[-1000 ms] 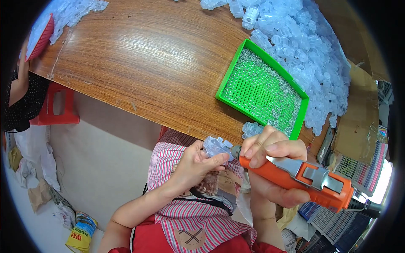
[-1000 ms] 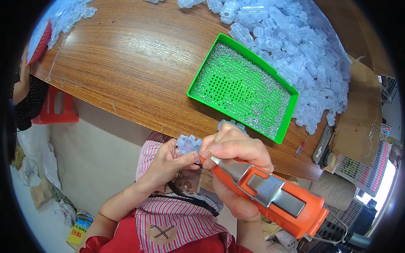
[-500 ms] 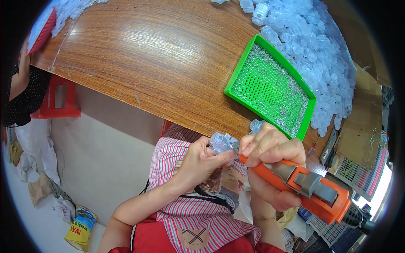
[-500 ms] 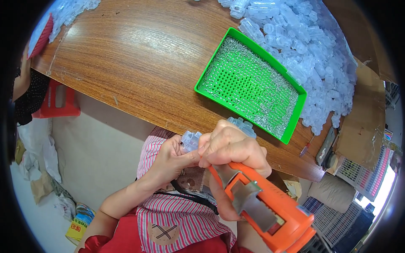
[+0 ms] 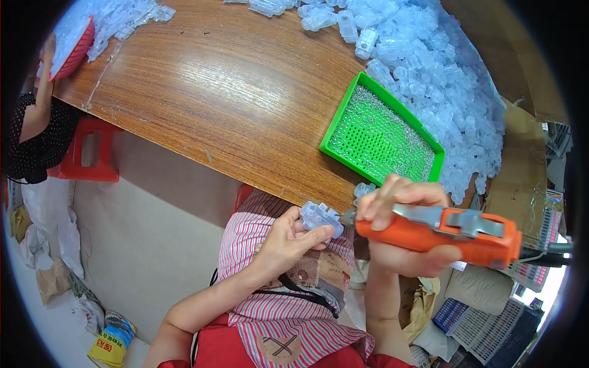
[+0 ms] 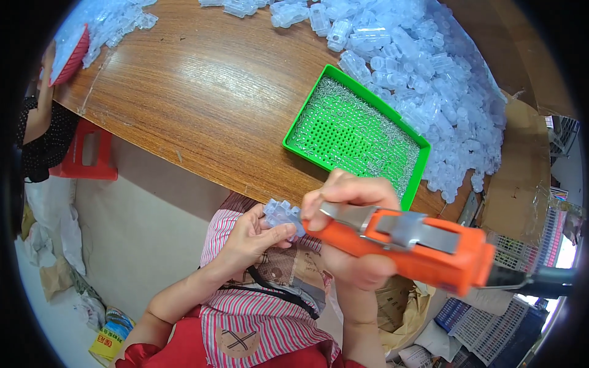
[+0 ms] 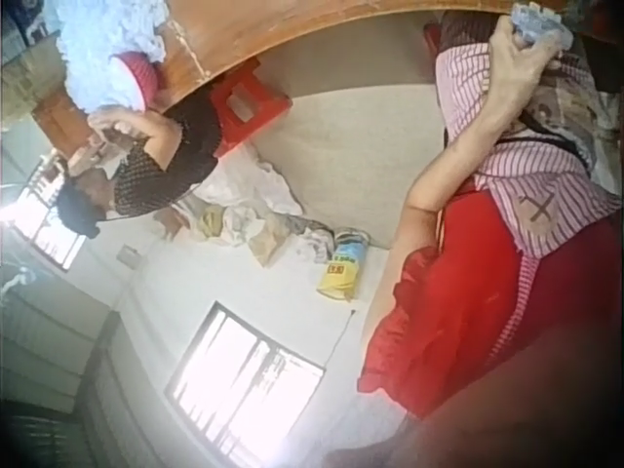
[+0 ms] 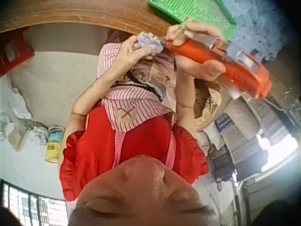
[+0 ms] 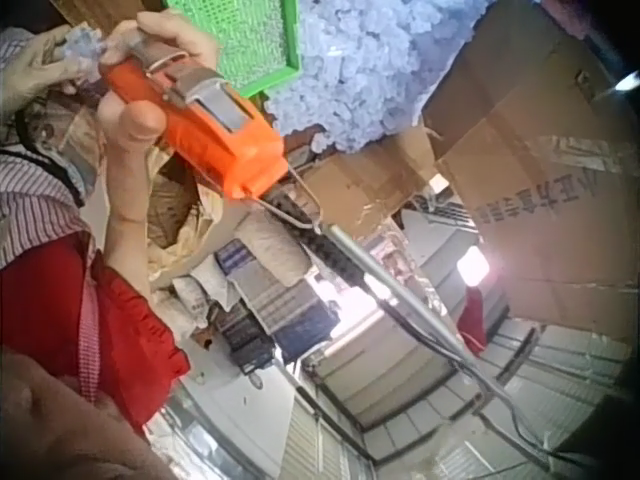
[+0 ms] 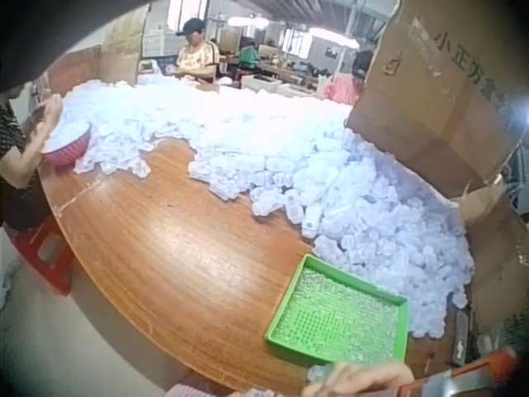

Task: The person picks up a plastic component and a screw, inserts the screw into the component, and uses a power screwdriver to tighten it. This process is repeated for several components, which are then set aside on the table.

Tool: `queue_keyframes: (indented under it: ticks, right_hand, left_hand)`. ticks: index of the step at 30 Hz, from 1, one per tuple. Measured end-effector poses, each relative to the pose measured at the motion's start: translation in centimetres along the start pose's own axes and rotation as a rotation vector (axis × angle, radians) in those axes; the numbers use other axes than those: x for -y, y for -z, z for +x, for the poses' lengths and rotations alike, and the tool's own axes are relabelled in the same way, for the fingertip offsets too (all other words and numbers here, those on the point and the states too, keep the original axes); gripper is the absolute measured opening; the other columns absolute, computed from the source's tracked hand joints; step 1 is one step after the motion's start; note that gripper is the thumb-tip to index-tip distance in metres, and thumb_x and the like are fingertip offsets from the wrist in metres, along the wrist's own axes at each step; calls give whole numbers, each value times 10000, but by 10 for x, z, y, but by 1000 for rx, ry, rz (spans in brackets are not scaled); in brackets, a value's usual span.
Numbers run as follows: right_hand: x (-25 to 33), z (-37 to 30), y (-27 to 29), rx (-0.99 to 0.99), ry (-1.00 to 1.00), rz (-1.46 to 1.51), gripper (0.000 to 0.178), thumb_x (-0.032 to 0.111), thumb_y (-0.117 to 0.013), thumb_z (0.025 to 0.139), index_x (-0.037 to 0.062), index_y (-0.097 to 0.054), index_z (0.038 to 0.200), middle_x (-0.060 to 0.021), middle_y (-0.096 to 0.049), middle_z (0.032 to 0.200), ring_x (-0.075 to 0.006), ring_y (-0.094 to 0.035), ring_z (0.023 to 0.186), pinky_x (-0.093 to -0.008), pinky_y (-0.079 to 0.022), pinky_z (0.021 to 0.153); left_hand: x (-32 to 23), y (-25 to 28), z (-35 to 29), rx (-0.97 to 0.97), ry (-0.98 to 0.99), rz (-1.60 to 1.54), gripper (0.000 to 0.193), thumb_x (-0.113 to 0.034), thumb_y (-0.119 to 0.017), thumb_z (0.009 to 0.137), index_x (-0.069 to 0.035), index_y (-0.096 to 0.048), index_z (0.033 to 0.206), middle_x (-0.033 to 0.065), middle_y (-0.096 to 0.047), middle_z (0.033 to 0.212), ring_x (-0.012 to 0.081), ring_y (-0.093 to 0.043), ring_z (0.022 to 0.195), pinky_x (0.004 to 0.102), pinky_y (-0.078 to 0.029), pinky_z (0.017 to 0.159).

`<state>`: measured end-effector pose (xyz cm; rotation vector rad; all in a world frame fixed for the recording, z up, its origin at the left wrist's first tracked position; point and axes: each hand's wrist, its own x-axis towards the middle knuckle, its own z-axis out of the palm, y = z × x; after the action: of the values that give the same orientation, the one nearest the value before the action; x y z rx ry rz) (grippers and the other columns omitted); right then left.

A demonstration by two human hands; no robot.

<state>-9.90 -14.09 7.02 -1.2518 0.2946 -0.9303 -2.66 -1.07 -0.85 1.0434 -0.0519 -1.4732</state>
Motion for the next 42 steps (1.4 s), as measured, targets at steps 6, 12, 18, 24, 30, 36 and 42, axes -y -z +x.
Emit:
queue_keyframes:
  ticks: [6, 12, 18, 24, 30, 36, 42]
  right_hand:
    - [8, 10, 5, 30, 141, -46, 839, 790, -456, 751, -15, -496, 984, -82, -528, 617, -163, -498, 607, -283, -469, 494]
    - [5, -1, -1, 121, 4, 40, 801, 701, -643, 668, -17, -534, 1006, -71, -551, 736, -171, -514, 706, -307, -462, 634]
    - [-9, -5, -2, 90, 39, 31, 807, 697, -651, 647, -16, -543, 1010, -59, -555, 743, -162, -508, 675, -302, -463, 607]
    - [-16, -7, 0, 107, 30, -115, 811, 786, -494, 725, 9, -497, 958, -91, -548, 681, -177, -499, 643, -314, -472, 583]
    - [-16, -8, 0, 136, 9, -145, 783, 773, -526, 712, 24, -499, 941, -91, -553, 692, -181, -502, 654, -324, -469, 601]
    - [-14, -7, -3, 189, 29, -175, 757, 760, -558, 700, 39, -501, 924, -92, -557, 703, -186, -505, 665, -334, -466, 619]
    - [-18, -10, -8, 198, 71, -230, 747, 757, -562, 697, 44, -499, 911, -84, -558, 699, -183, -509, 659, -340, -467, 617]
  left_hand:
    - [-1, 5, -6, 109, -74, 248, 332, -196, -576, 936, 14, -470, 1171, 62, -617, 1052, 89, -600, 878, 251, -505, 787]
    - [-5, 10, 6, 186, 39, 39, 309, -147, -584, 927, 46, -507, 1156, 90, -631, 1064, 111, -613, 941, 260, -501, 850]
    - [-5, 10, 8, 158, 37, 19, 296, -127, -618, 903, 62, -550, 1121, 88, -656, 1008, 97, -620, 890, 245, -512, 811]
    - [-9, 8, 6, 135, 62, 3, 278, -115, -631, 891, 70, -568, 1089, 94, -671, 969, 94, -630, 845, 231, -522, 760]
    - [-19, 6, 4, 112, 94, 37, 252, -99, -635, 880, 69, -582, 1061, 89, -681, 927, 89, -633, 814, 223, -523, 734]
    - [-10, 9, 6, 115, 60, 85, 240, -99, -635, 876, 66, -589, 1045, 84, -689, 898, 72, -621, 808, 210, -512, 709]
    - [-9, 8, 6, 111, 24, 12, 240, -104, -638, 875, 70, -594, 1035, 92, -689, 906, 81, -626, 806, 216, -515, 712]
